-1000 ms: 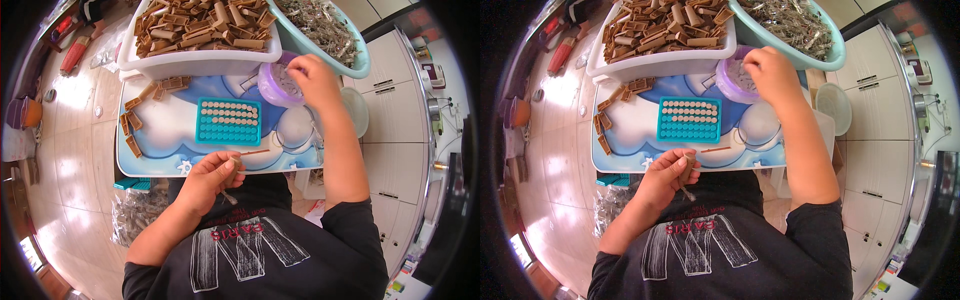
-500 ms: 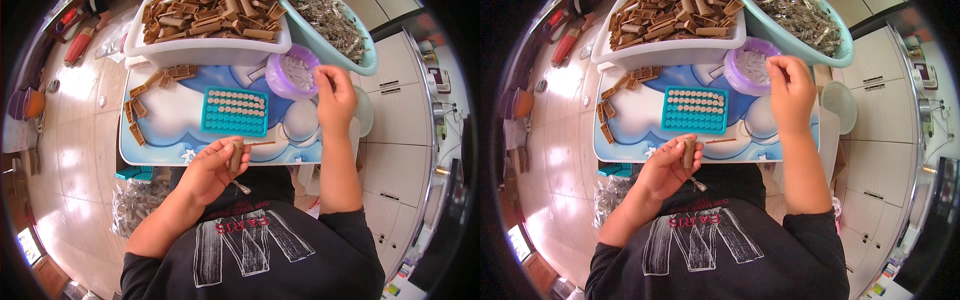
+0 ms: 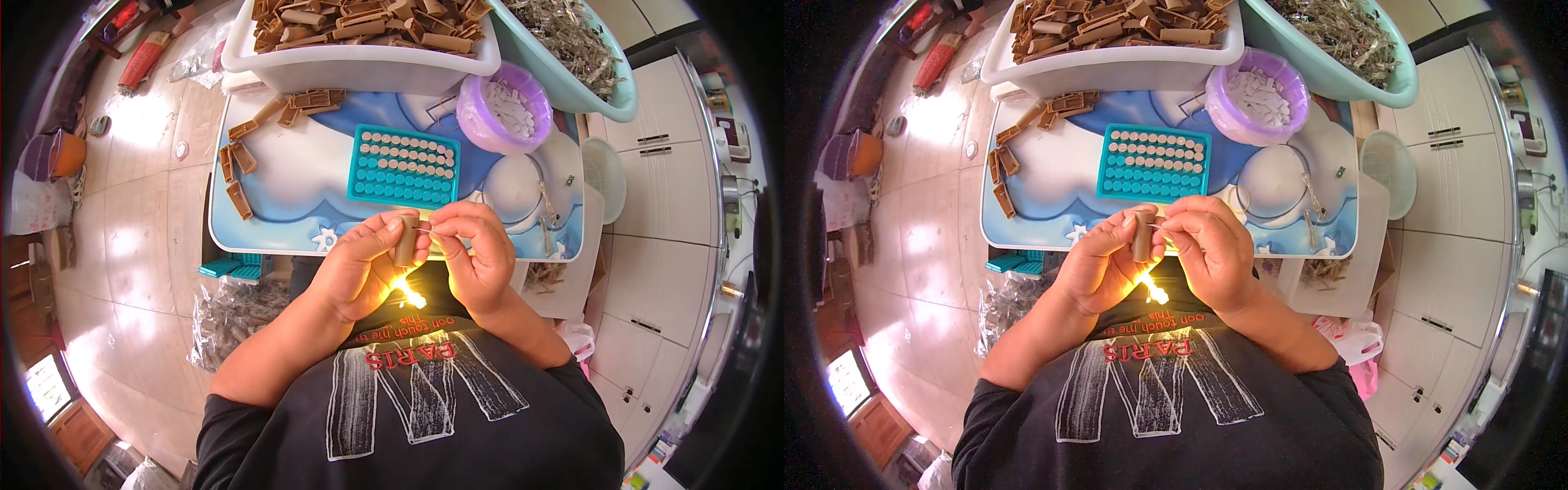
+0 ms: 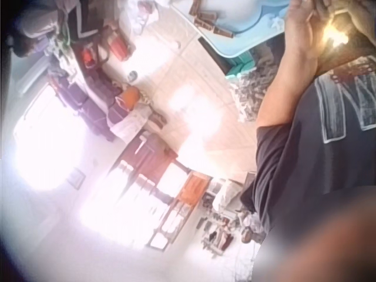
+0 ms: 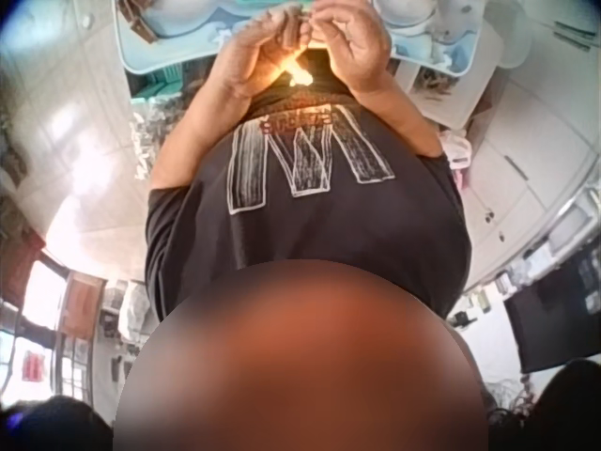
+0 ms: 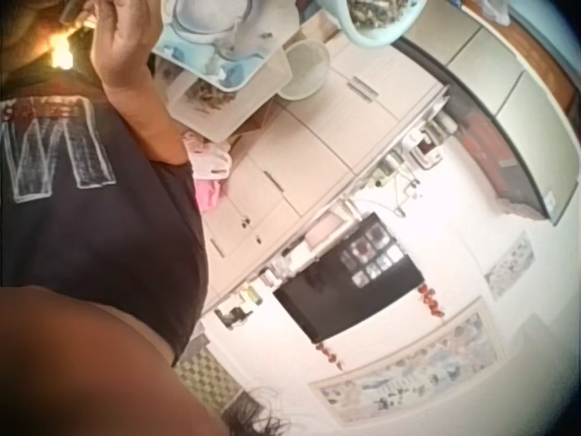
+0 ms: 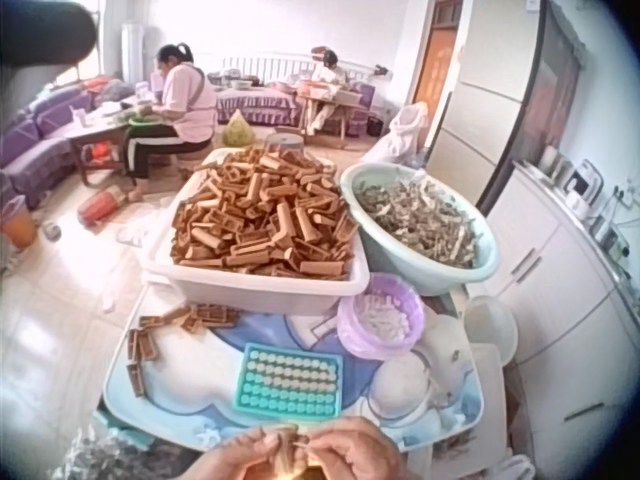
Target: The person assembles small decorative components by hand, combining beads, wire, and small tubes.
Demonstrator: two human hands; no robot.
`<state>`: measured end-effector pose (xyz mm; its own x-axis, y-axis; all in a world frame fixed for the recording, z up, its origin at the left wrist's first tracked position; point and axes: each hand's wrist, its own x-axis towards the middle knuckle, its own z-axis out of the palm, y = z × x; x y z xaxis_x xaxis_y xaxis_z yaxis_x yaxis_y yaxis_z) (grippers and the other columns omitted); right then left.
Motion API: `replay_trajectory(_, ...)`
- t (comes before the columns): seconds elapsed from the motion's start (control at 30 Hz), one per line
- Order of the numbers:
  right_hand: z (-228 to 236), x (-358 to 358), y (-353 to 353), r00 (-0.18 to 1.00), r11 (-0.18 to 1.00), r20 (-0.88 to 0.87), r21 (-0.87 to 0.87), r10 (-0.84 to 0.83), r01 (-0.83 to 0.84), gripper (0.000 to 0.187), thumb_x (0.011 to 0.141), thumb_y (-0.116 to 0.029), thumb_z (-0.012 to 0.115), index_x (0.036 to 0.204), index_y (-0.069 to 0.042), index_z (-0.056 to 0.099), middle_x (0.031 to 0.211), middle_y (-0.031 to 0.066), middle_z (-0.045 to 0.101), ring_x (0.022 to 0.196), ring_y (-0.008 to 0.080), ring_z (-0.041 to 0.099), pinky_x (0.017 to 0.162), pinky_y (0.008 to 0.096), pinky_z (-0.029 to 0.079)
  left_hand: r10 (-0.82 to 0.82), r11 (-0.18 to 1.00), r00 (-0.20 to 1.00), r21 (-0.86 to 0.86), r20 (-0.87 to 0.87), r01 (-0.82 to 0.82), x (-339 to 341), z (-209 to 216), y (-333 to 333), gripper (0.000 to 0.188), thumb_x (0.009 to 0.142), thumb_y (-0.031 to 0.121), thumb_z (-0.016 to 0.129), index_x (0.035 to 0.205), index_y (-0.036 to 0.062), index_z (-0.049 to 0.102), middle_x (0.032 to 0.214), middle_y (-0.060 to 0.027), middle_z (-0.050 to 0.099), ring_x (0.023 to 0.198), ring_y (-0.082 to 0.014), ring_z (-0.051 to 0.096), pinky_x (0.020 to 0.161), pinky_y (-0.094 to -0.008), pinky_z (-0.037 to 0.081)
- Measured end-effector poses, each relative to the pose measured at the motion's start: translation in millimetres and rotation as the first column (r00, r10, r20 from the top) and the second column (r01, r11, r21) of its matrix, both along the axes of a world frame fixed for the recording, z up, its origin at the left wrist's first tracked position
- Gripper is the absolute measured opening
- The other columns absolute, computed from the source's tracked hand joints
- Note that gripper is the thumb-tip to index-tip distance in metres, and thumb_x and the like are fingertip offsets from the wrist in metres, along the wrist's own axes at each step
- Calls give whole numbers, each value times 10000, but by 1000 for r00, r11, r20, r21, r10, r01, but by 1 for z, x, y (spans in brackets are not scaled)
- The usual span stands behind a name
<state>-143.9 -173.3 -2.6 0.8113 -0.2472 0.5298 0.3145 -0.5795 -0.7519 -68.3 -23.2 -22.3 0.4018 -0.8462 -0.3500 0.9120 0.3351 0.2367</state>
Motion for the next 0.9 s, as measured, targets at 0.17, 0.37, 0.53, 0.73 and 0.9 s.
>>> replay_trajectory(0.17,3,2,-1,1000,998,-2,-53,16,-17,101,779,61,630,858,15,588,890,136,602,724,223,609,606,295,511,-21,1000,998,11,59,21,0,7,-3,260,923,176,528,1083,-29,542,917,-84,604,862,-177,597,861,-301,461)
replay_trajectory(0.37,1,4,-1,1000,994,-9,-104,26,-27,120,758,57,646,855,14,591,866,132,604,706,237,608,592,299,506,6,998,997,68,74,-11,0,10,-4,270,912,199,558,1078,-14,556,869,-56,608,816,-148,596,856,-293,476)
replay_trajectory(0.53,-1,2,-1,1000,994,-1,-108,7,-7,113,758,54,639,847,17,582,831,134,603,695,239,611,581,300,503,0,989,1000,148,12,-2,-2,19,-5,258,920,199,545,1076,-6,562,859,-45,609,837,-135,606,857,-281,487)
replay_trajectory(0.73,-1,5,0,1000,989,19,-146,23,-20,116,750,59,639,839,13,581,811,129,600,662,244,608,563,302,500,-37,993,998,118,58,30,-3,15,-4,253,934,197,528,1084,-4,561,817,-16,585,831,-104,590,876,-262,480)
replay_trajectory(0.9,-3,5,0,999,980,27,-196,36,-30,126,739,62,644,837,12,582,808,128,599,656,248,605,556,303,495,-4,986,998,164,67,-7,-5,11,-4,257,929,199,537,1083,-6,560,838,-15,588,835,-102,589,874,-272,482)
